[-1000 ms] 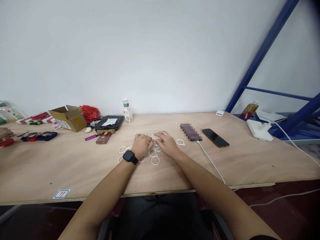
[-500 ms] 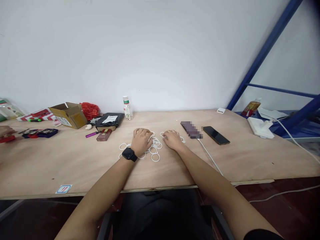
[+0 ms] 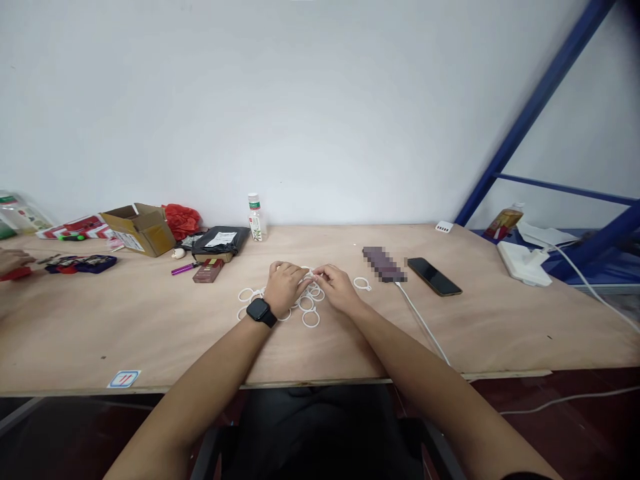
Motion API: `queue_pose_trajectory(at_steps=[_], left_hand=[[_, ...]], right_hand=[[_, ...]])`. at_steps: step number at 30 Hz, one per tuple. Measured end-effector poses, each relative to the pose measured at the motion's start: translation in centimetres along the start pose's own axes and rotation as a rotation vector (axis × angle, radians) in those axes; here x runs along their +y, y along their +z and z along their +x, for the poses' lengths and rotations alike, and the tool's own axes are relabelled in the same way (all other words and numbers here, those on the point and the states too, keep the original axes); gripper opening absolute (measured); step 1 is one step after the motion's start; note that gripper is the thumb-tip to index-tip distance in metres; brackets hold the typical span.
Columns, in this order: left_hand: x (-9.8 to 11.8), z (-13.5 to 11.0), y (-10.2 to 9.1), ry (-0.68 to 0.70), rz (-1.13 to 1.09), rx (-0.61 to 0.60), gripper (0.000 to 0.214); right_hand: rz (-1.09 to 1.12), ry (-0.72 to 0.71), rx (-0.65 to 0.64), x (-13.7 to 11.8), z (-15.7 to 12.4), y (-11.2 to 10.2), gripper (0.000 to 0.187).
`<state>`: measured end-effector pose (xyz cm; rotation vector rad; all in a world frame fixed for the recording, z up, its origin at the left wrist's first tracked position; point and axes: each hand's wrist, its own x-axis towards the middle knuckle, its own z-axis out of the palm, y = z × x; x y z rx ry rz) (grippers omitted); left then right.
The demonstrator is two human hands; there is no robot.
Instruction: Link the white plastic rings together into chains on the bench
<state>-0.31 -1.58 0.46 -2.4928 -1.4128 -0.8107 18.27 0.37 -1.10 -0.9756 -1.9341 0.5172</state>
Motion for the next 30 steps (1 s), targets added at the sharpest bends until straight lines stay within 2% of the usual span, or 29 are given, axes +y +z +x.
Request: queue_pose_trajectory(at_steps=[5,9,13,19,30], left_hand=[[-0.06,-0.05,-0.26,0.000,-0.024,0.000,0.032],[0.13,0.01,-0.05,0.026,-0.043,-0.012,0.032],[0.19,-0.01,0.43,0.092,-0.055,-0.040,0.032],[0.28,-0.13,0.52,0.137,-0.037,-0.046,0.031],[0.44,-0.06,0.30,0.115,-0.057,-0.046,0.027]], right_hand=[[0.191,0.065,-0.049,0.17,-0.22,0.26,0.022],[0.326,0.095,-0.011,0.39,-0.23,0.43,0.025],[0.323,0.113,0.032,0.43,-0.22,0.44,0.022],[0.288,0.111,0.007,0.06,-0.22,0.04,0.017],[0.375,0.155,-0.022,0.30,-0.21,0.43,0.019]])
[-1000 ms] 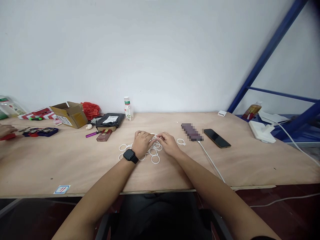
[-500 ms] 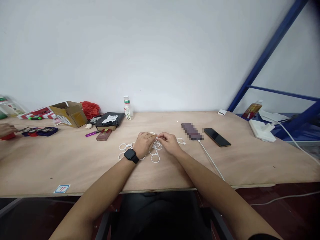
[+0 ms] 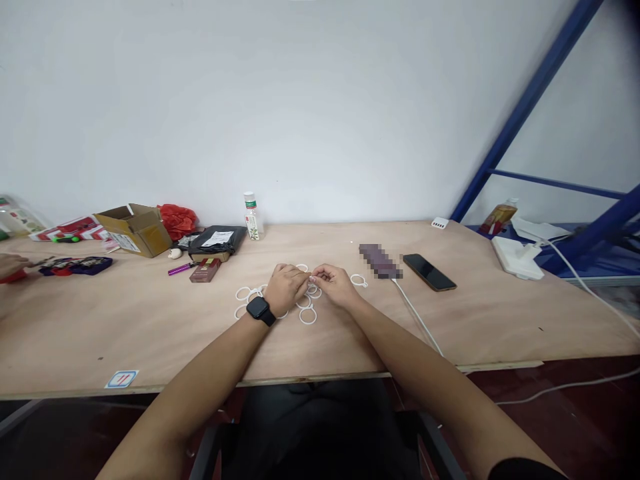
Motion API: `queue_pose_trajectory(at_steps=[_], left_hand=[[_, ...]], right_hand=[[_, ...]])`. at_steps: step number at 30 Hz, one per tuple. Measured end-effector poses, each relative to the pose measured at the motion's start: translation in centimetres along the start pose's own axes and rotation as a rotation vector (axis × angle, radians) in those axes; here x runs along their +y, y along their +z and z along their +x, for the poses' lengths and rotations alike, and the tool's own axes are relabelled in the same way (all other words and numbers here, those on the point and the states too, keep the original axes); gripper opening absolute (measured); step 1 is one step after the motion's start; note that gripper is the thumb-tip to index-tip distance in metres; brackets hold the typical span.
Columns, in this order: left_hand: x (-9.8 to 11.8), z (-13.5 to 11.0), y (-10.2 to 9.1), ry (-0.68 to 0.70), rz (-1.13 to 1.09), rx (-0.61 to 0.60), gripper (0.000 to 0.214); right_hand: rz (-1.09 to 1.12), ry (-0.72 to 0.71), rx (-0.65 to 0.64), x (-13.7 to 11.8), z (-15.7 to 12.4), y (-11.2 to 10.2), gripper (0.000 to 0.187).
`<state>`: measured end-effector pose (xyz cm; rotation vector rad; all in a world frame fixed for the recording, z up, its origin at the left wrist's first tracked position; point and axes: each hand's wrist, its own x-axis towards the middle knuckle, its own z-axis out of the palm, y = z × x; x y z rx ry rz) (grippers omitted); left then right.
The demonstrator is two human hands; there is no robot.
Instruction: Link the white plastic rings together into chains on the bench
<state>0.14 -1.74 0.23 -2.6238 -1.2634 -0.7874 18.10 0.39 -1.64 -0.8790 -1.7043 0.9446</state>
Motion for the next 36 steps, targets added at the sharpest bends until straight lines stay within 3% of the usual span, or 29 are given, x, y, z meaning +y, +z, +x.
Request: queue_pose_trajectory(at_steps=[5,9,14,17,20,23,27,29,32,36], left_hand=[[-0.3,0.1,0.0,-0.103,-0.010,0.068,0.027],[-0.9,-0.1,-0.2,-0.244,-0.010,0.123,0.027],[-1.5,-0.3,0.0,-0.258,-0.039,0.059,0.026],[-1.4,-0.3,0.3,-0.221,-0.057,0.025,0.027],[-1.1,-0.2,0.5,-0.185,-0.068,-0.004,0.028],[-1.0,-0.3,0.6,-0.163,-0.079,-0.016,0.028],[-1.1,-0.3,0.6,-0.154,-0.088,-0.007,0.028],[-1.1,-0.3,0.6,-0.157,-0.089,0.001,0.028],[-1.0,-0.3,0.6,-0.160,-0.092,0.013,0.029],[-0.7,-0.1,0.8,-0.117,-0.104,0.034,0.029]], right_hand=[[-0.219,-0.105,0.046,0.0,0.5,-0.3,0.016],[-0.476,-0.163,0.038,0.2,1.2,-2.6,0.024],[-0.776,0.087,0.036,0.8,1.5,-7.8,0.034],[-0.895,0.312,-0.051,1.0,1.2,-10.5,0.033],[-0.885,0.415,-0.159,1.3,0.7,-11.8,0.026],[-0.871,0.391,-0.233,1.9,0.6,-11.6,0.024],[-0.873,0.271,-0.236,2.6,0.9,-10.2,0.013],[-0.861,0.212,-0.194,2.7,1.0,-9.6,0.003],[-0.748,0.144,-0.059,2.4,1.2,-8.6,0.011],[-0.304,0.153,0.089,1.5,1.5,-6.1,0.014]])
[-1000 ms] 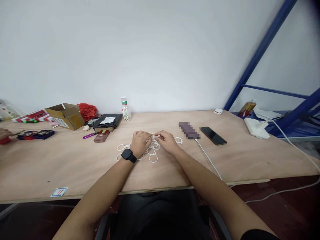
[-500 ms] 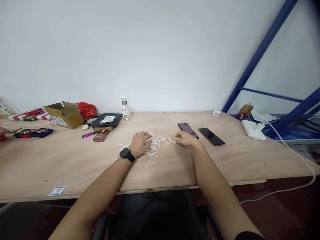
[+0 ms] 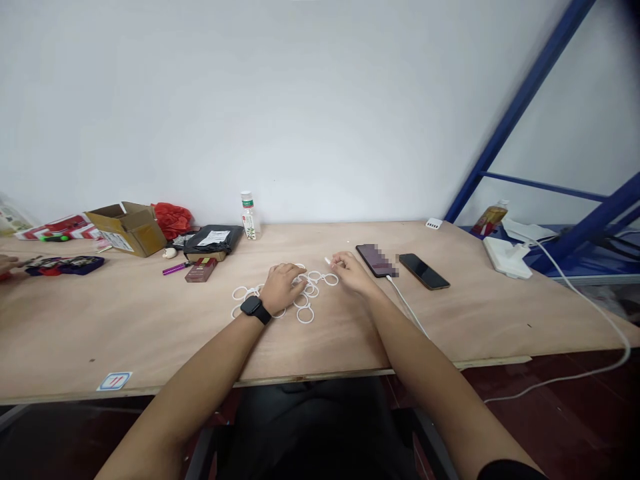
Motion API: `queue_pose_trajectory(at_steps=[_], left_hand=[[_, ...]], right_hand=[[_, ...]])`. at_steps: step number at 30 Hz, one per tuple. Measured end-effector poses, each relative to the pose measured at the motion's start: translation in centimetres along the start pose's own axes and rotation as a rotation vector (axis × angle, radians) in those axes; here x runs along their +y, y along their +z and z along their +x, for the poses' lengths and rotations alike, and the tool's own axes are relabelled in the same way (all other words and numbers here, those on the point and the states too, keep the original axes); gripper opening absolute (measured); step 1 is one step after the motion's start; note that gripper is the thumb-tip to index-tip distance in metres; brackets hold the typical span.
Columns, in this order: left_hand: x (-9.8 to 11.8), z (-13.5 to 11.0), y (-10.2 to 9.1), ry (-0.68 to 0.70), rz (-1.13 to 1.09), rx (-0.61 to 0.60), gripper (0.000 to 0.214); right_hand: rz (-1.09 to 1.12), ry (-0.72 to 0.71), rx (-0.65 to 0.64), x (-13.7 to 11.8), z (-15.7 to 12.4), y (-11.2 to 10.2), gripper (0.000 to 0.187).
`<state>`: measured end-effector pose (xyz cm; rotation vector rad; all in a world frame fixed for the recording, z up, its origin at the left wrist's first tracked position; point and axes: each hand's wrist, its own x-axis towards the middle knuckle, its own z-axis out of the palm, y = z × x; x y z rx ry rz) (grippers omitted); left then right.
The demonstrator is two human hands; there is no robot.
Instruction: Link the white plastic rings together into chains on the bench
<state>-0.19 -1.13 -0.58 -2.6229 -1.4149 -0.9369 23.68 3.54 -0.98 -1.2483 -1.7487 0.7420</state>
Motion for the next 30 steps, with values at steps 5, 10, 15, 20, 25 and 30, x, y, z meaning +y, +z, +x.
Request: queue_pose_trajectory(at_steps=[5,10,15,20,25,30], left_hand=[[0.4,0.2,0.0,0.128,-0.071,-0.021,0.023],[0.3,0.2,0.1,0.119,-0.097,0.054,0.021],[0.4,0.1,-0.1,0.085,-0.118,0.098,0.020],[0.2,0.1,-0.3,0.035,-0.087,0.108,0.023],[0.2,0.1,-0.4,0.072,0.014,0.014,0.030],[0.6,0.1,-0.8,0.125,0.100,0.010,0.032]], right_hand=[[0.553,0.173,-0.092,-1.8,-0.6,3.4,0.029],[0.686,0.142,-0.155,-2.7,-1.3,4.5,0.037],[0.661,0.070,-0.280,-3.2,-1.7,4.0,0.035],[0.589,-0.012,-0.278,-3.1,-2.1,4.1,0.034],[0.260,-0.136,-0.154,-3.3,-2.7,4.3,0.025],[0.238,-0.158,-0.169,-3.7,-2.9,4.2,0.022]])
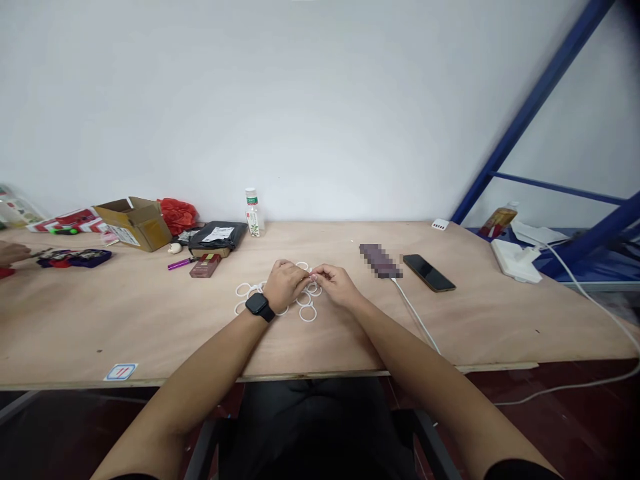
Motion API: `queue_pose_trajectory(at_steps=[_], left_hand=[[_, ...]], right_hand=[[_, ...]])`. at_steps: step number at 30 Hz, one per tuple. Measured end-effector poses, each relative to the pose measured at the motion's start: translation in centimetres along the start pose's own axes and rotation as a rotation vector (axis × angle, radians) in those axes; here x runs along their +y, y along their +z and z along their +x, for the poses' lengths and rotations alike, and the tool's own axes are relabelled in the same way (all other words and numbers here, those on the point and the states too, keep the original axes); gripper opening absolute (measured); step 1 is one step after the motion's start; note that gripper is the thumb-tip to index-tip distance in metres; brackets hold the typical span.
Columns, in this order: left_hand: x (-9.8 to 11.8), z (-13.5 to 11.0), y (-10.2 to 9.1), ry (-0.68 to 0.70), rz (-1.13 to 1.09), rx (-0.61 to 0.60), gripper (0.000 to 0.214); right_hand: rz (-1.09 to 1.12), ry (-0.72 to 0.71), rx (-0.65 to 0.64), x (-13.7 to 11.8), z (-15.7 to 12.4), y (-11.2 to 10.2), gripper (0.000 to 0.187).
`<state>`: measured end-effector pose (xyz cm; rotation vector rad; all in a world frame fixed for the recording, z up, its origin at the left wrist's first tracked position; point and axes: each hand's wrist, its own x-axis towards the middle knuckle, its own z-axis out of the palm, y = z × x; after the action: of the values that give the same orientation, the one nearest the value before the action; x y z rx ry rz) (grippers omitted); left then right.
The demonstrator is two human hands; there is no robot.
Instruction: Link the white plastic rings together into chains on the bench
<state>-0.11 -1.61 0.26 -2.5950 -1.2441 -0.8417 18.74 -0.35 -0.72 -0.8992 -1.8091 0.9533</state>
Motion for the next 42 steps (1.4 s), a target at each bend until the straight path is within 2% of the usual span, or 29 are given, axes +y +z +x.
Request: queue_pose_trajectory(at_steps=[11,17,22,25,29,32,34,38,42], left_hand=[[0.0,0.1,-0.8,0.002,-0.021,-0.022,0.028],[-0.3,0.1,-0.5,0.013,-0.041,-0.060,0.029],[-1.0,0.3,0.1,-0.077,-0.089,-0.003,0.026],[-1.3,0.3,0.2,-0.131,-0.072,0.036,0.023],[-1.5,0.0,0.1,-0.235,-0.029,0.064,0.022],[-1.6,-0.1,0.2,-0.289,-0.034,0.045,0.023],[-1.6,-0.2,0.3,-0.296,-0.051,0.032,0.023],[-1.6,-0.1,0.4,-0.297,-0.074,0.035,0.025],[-1.6,-0.1,0.4,-0.298,-0.085,0.036,0.027]], right_hand=[[0.141,0.067,-0.029,-0.1,0.8,0.1,0.033],[0.166,0.092,-0.051,0.4,0.8,0.0,0.034],[0.124,0.044,-0.100,0.8,0.8,-0.2,0.031],[-0.036,0.003,-0.045,1.0,0.9,-1.0,0.030],[-0.317,0.034,0.094,1.9,1.2,-3.7,0.027],[-0.417,0.104,0.021,2.8,1.4,-5.5,0.032],[-0.505,0.108,-0.048,3.1,1.3,-5.8,0.033],[-0.707,0.022,-0.102,3.1,1.4,-5.0,0.029],[-0.820,0.019,-0.117,3.2,1.4,-4.4,0.018]])
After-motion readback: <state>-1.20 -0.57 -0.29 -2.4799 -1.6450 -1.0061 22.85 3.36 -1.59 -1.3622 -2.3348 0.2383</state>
